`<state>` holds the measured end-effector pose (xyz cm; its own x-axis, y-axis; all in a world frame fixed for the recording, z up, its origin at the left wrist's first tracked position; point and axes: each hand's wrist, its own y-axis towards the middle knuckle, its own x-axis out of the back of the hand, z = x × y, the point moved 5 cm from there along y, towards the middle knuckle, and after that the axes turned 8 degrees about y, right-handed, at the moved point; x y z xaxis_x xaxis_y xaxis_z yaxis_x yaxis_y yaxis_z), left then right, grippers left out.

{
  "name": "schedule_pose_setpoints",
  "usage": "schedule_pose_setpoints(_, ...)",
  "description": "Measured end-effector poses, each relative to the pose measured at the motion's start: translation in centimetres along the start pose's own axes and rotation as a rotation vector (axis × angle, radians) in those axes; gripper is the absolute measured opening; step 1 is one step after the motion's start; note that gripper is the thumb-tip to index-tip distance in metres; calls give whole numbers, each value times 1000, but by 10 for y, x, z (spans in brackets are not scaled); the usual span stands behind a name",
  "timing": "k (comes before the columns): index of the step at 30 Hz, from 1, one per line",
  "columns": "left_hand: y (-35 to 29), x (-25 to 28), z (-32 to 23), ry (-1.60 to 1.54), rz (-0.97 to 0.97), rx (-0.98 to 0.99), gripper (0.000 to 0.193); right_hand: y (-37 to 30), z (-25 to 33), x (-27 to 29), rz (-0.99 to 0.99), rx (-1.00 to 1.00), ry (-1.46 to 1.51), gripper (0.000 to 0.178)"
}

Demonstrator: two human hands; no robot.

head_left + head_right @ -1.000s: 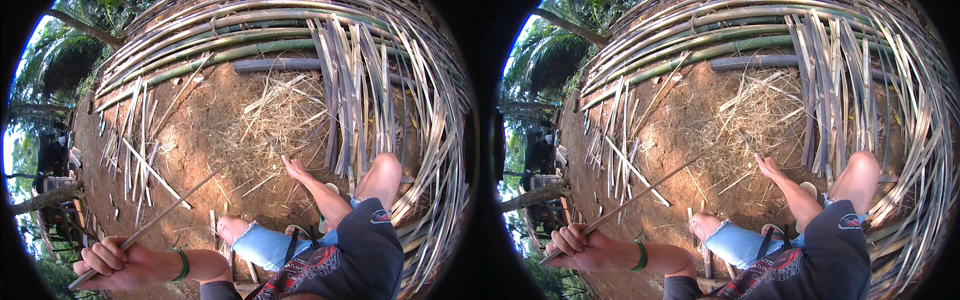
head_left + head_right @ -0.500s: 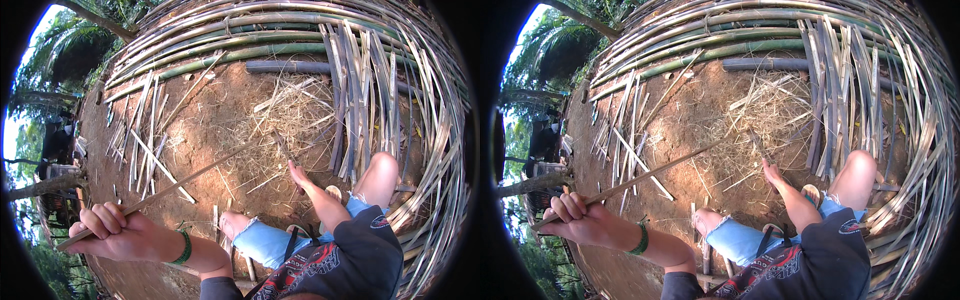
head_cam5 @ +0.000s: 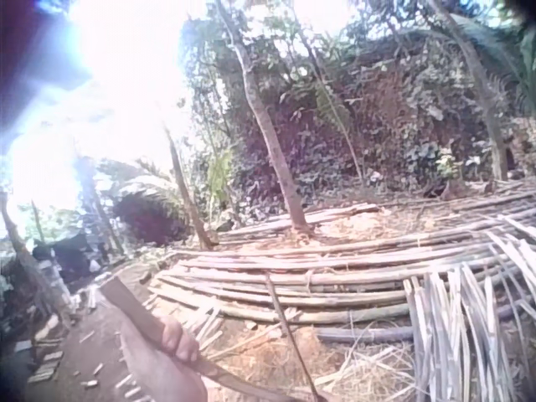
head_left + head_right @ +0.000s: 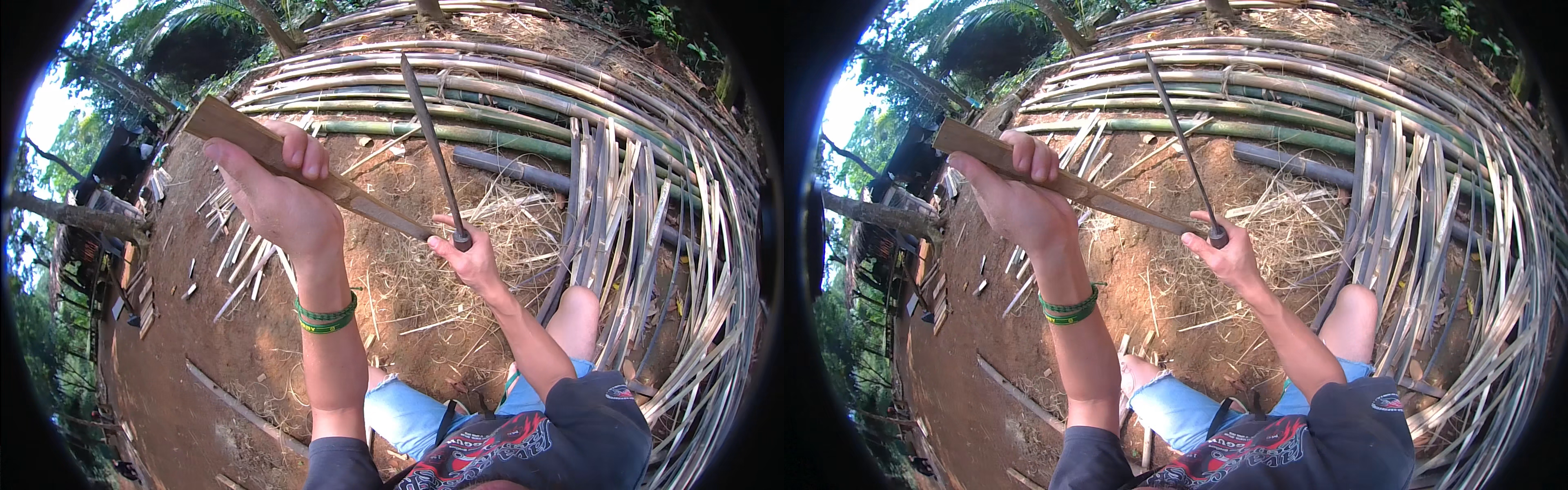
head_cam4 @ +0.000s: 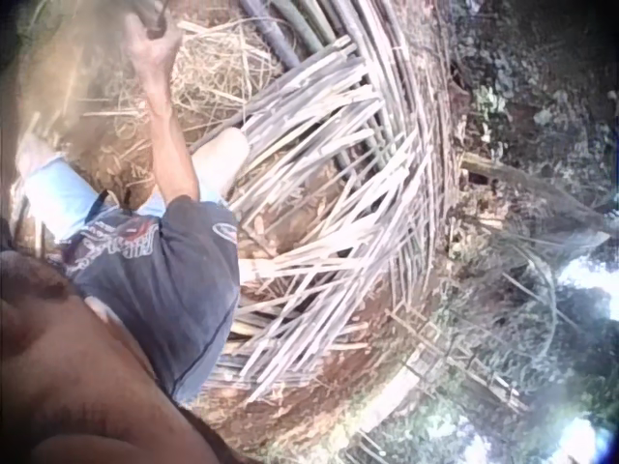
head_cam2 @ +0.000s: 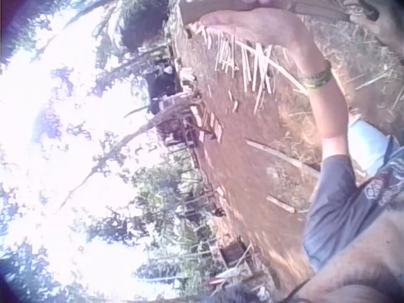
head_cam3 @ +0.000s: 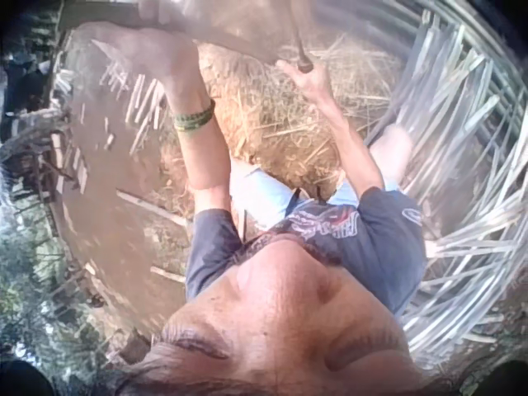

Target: The person sits on the ground and uses a machete to sharpen a long, thin piece of bamboo into a pointed stake. They repeatedly scrape the blade along the bamboo to thin the tip and remove splinters, occasionally inspecting the point and adjusting their grip.

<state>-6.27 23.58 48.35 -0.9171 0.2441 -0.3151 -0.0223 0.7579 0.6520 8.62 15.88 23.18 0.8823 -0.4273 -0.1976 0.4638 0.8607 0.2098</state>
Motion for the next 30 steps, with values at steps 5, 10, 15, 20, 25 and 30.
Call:
schedule_pose_setpoints(5,-9,-41,-3,-96,190,26,45,30,48,-12,129,33,-9,54)
schedule_pose_setpoints(10,1,-41,-9,202,196,-120,39,43,76,-17,153,53,-36,45)
schedule_pose_setpoints(15,-64,37,47,225,-96,217,38,61,118,-4,264,80,406,27)
schedule_pose_setpoints(20,-213,101,168,6,132,1052,81,64,165,4,304,95,627,28)
schedule_pose_setpoints(25,-199,100,168,-836,-237,914,132,63,164,12,313,81,886,37)
schedule_pose_setpoints(30,-128,152,132,-811,-789,511,59,70,117,20,270,-116,974,37)
